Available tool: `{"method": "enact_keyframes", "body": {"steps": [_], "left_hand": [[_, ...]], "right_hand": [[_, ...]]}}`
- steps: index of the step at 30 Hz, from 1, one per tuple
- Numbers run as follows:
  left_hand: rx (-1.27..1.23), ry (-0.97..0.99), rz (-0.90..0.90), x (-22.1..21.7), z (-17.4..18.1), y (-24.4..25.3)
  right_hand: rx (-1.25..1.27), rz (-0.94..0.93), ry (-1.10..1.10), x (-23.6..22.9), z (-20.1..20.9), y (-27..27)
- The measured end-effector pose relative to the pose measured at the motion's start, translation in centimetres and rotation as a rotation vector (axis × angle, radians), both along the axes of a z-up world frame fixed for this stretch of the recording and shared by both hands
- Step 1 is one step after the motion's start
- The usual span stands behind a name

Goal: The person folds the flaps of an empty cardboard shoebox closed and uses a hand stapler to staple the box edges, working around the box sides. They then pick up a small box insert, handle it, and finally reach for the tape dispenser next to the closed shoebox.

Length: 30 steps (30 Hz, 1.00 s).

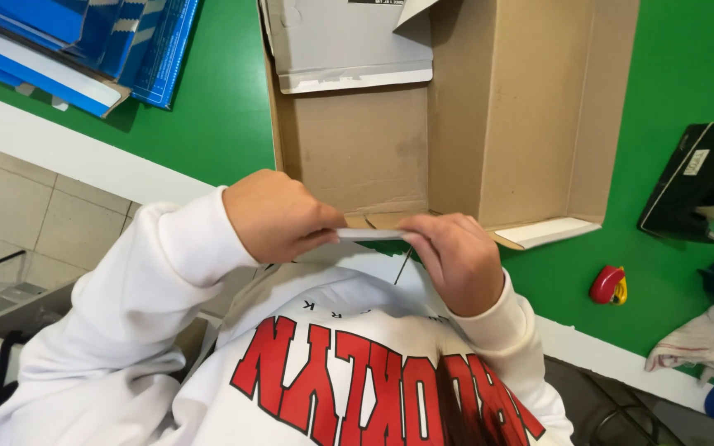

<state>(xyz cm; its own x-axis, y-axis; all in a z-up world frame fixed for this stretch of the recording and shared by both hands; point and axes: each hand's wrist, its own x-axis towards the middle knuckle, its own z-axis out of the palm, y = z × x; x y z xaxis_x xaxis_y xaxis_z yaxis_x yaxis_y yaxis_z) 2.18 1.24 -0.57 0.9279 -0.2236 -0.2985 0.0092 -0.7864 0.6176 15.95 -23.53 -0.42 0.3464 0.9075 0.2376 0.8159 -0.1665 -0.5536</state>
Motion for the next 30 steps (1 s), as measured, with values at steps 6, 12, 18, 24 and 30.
{"method": "enact_keyframes", "body": {"steps": [6,12,18,24,30], "left_hand": [[-0.024,0.055,0.051,1.1,0.9,0.1],[-0.063,0.204,0.148,1.1,1.2,0.1],[-0.119,-0.163,0.218,-1.5,1.9,0.7],[0.058,-0.601,0.436,-5.4,3.0,-1.1],[0.339,-0.624,0.324,-5.6,0.4,-5.2]], "right_hand": [[0.059,-0.007,0.130,-0.3,-0.5,0.6],[0.179,-0.012,-0.209,-0.6,-2.4,0.2],[0.205,0.017,-0.293,-0.7,-3.0,0.0],[0.209,0.025,-0.244,-0.8,-3.1,0.1],[0.197,0.016,-0.234,-0.9,-2.7,0.2]]}}
